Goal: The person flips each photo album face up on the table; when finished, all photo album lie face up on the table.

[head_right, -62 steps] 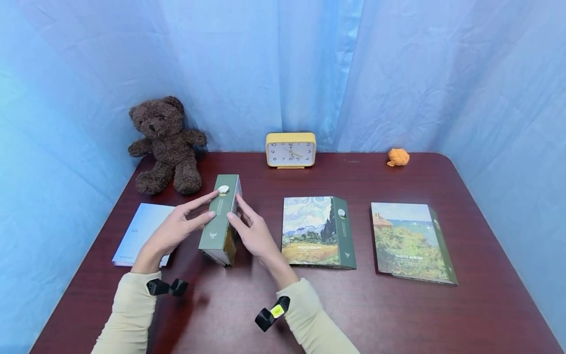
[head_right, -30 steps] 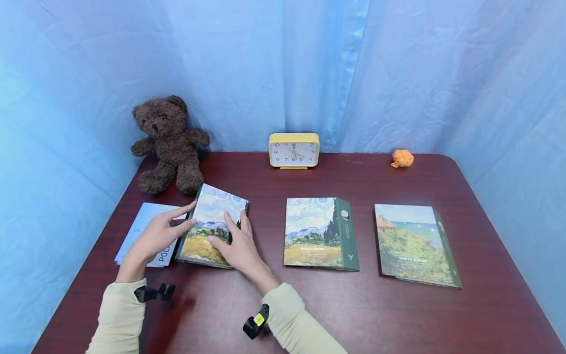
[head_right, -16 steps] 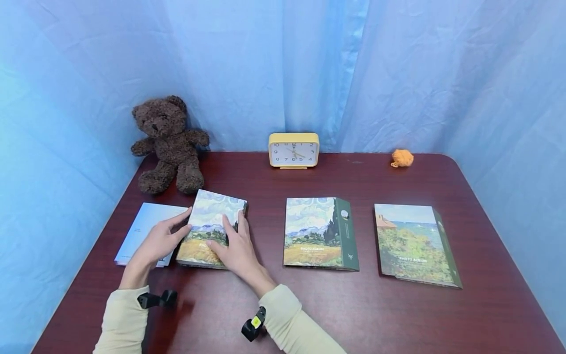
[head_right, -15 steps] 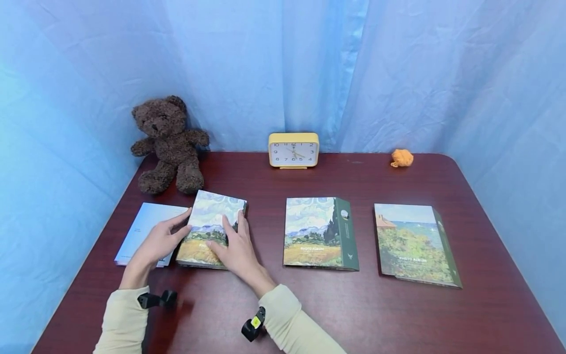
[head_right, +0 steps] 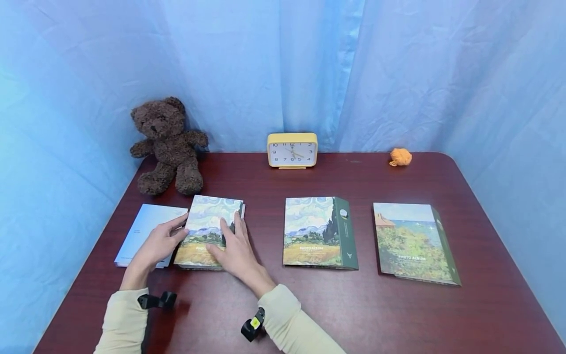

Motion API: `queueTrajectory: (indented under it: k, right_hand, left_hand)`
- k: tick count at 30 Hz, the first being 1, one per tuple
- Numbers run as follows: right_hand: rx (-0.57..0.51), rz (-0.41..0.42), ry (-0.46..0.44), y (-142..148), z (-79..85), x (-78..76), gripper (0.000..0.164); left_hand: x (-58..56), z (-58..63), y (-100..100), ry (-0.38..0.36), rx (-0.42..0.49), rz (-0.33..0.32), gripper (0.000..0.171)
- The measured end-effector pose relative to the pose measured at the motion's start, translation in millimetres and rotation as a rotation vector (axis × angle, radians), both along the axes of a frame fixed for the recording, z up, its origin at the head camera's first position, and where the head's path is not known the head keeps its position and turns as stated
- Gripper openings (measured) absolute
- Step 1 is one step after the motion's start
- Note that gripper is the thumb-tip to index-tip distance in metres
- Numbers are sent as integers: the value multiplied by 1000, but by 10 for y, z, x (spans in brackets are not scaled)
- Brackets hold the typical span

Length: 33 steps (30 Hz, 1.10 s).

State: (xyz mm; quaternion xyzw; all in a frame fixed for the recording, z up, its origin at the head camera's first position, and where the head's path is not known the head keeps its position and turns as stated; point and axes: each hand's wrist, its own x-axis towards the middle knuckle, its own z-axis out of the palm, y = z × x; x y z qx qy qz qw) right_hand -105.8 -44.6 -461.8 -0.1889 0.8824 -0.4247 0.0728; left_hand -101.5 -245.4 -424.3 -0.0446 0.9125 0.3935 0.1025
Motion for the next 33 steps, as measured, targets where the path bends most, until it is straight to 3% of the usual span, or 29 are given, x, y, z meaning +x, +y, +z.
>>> queueTrajectory:
  k: [9, 14, 19, 26, 33]
  right_hand:
    - [-45, -26, -26, 160, 123, -33, 75]
    - [-45, -100, -32, 345, 178, -90, 77]
    - [-31, -182, -9, 621, 246, -148, 75]
    - [-3, -274, 79, 1169, 294, -194, 73]
    - [48, -369, 89, 1694, 284, -178, 73]
  left_hand:
    - [-13, 32, 34, 88, -61, 66, 55]
    - [1, 117, 122, 244, -80, 91, 49]
    - [1, 174, 285, 371, -17, 71, 43]
    - [-20, 146, 674, 326, 120, 4, 42]
    - [-46, 56, 1079, 260, 203, -88, 44]
